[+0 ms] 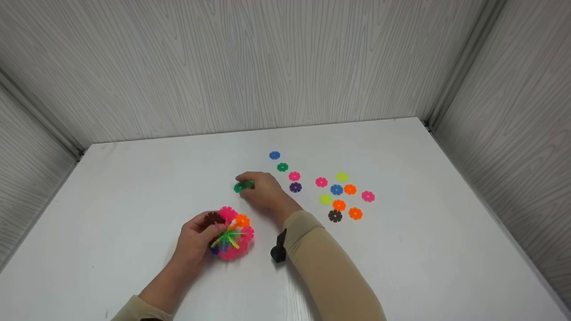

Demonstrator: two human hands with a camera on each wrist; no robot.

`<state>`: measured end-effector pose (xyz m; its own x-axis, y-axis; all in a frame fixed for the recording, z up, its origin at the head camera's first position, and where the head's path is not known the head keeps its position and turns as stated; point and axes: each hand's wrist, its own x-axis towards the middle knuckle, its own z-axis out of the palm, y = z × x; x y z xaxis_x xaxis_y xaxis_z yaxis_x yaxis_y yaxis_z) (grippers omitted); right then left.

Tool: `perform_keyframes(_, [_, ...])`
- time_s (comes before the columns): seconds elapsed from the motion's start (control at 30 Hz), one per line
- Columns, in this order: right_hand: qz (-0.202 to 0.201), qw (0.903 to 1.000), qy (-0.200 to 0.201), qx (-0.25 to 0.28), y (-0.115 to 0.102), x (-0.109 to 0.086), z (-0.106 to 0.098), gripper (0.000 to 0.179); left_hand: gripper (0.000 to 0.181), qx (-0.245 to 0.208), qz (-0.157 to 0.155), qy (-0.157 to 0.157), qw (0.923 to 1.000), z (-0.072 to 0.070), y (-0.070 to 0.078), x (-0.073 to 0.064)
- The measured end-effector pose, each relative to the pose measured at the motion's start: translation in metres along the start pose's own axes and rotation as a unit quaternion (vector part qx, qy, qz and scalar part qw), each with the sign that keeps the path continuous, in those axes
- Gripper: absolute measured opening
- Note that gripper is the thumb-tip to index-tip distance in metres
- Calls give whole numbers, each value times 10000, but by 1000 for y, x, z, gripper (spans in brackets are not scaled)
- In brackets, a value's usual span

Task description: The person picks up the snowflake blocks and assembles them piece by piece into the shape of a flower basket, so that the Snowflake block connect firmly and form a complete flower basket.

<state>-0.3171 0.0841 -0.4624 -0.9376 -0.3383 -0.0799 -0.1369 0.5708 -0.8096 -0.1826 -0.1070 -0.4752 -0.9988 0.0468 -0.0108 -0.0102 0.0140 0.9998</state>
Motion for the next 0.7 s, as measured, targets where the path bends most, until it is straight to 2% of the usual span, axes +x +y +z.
perform_keyframes(0.37, [-212,9989,-297,-290,1,-12,-4,34,33,-166,88,192,9996,0,0,1])
perform_keyframes(0.53, [-129,9982,-330,-478,6,-25,-8,26,34,-222,-14,139,9997,0,1,0])
perform_keyframes(0.7, [-389,9981,-208,-438,15,-38,-15,18,36,-135,-170,129,9997,0,1,1])
